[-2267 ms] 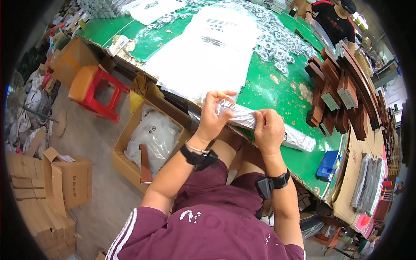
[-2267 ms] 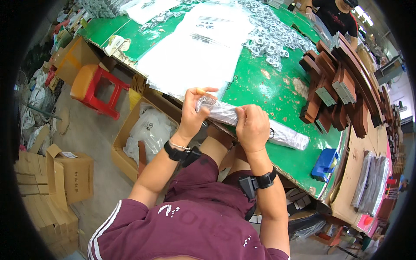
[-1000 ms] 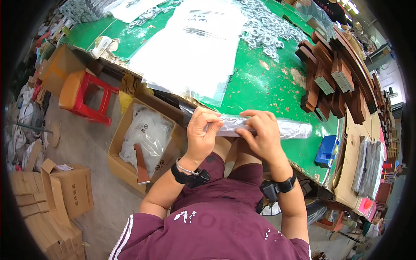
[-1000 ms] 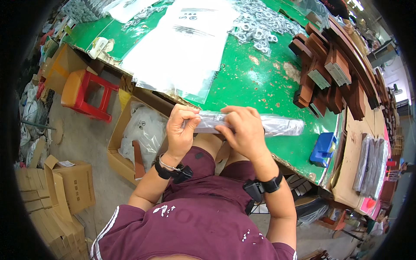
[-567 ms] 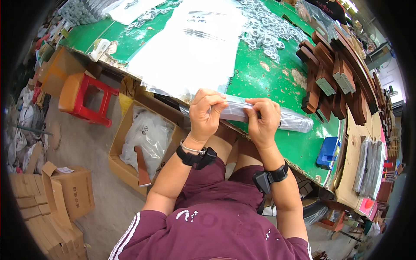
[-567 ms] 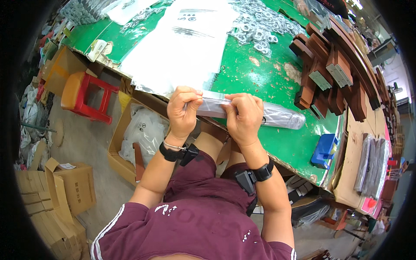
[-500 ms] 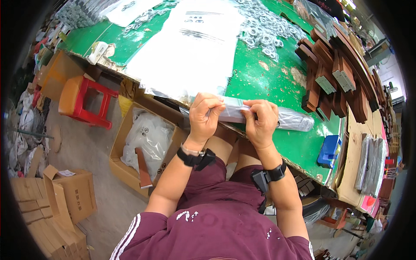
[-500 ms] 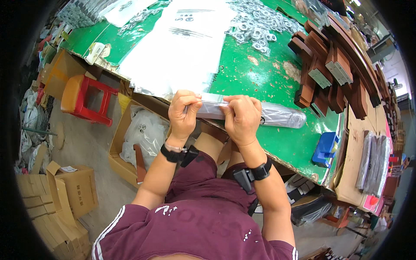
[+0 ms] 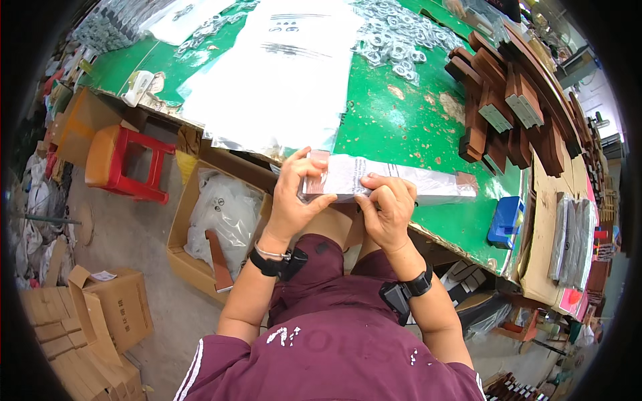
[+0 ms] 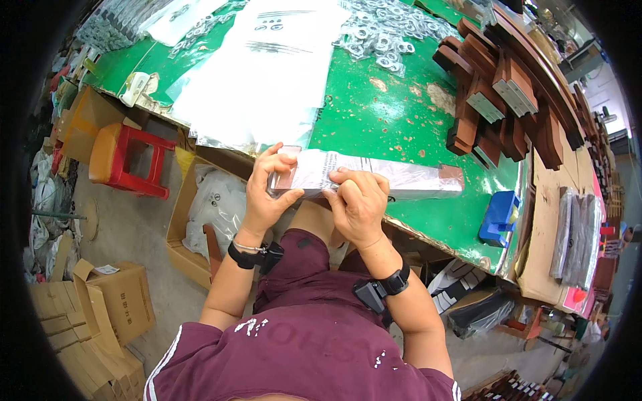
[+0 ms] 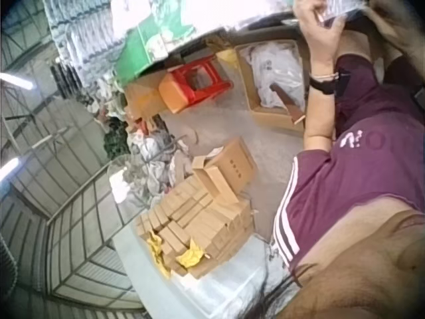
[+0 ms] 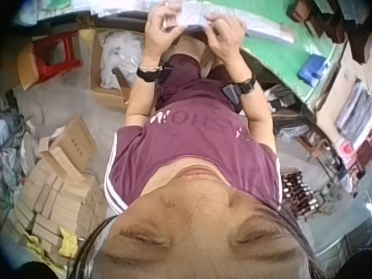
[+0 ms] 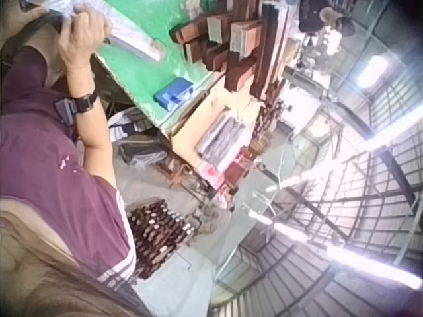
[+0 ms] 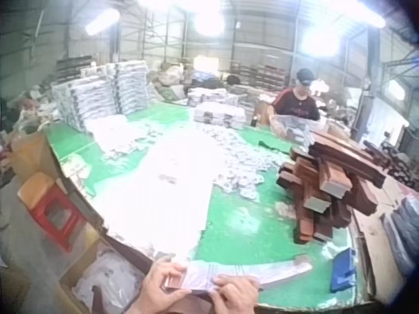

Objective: Packing wooden furniture components into plastic bags and sealing them with tape in a factory setting.

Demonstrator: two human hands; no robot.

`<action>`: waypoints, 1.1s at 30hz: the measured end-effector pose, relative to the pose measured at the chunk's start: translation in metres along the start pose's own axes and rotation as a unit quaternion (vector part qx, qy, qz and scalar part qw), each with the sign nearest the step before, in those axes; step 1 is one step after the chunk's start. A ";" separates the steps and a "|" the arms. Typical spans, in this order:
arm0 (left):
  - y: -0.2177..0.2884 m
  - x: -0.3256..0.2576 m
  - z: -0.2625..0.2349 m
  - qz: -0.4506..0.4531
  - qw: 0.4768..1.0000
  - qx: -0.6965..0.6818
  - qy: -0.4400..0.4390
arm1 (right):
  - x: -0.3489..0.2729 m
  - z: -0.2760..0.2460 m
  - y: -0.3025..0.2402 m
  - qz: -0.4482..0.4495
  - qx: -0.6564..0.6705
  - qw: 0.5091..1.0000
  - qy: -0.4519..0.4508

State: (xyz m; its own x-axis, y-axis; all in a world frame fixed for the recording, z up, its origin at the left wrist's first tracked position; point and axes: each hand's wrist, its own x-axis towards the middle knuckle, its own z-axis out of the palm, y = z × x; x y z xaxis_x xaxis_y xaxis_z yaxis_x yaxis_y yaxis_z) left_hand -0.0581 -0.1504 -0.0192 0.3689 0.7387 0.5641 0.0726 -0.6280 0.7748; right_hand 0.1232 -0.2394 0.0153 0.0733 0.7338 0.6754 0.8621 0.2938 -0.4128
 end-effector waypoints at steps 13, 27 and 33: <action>-0.003 0.010 0.016 0.003 1.000 -0.006 -0.016 | -0.007 -0.009 0.003 0.056 0.015 0.998 -0.026; -0.010 -0.011 0.030 -0.024 0.999 0.012 0.027 | -0.006 -0.144 0.063 0.180 -0.079 0.965 0.176; -0.003 -0.014 0.043 0.015 0.995 0.065 0.070 | -0.088 -0.276 0.139 0.510 -0.267 0.810 0.111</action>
State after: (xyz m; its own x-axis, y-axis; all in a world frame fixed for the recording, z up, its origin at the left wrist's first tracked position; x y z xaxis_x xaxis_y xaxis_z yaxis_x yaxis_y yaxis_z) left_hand -0.0237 -0.1697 -0.0420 0.2408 0.7400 0.6280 0.1862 -0.6702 0.7184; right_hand 0.3746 -0.4322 0.0668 0.9212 0.2828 0.2672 0.3862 -0.7469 -0.5413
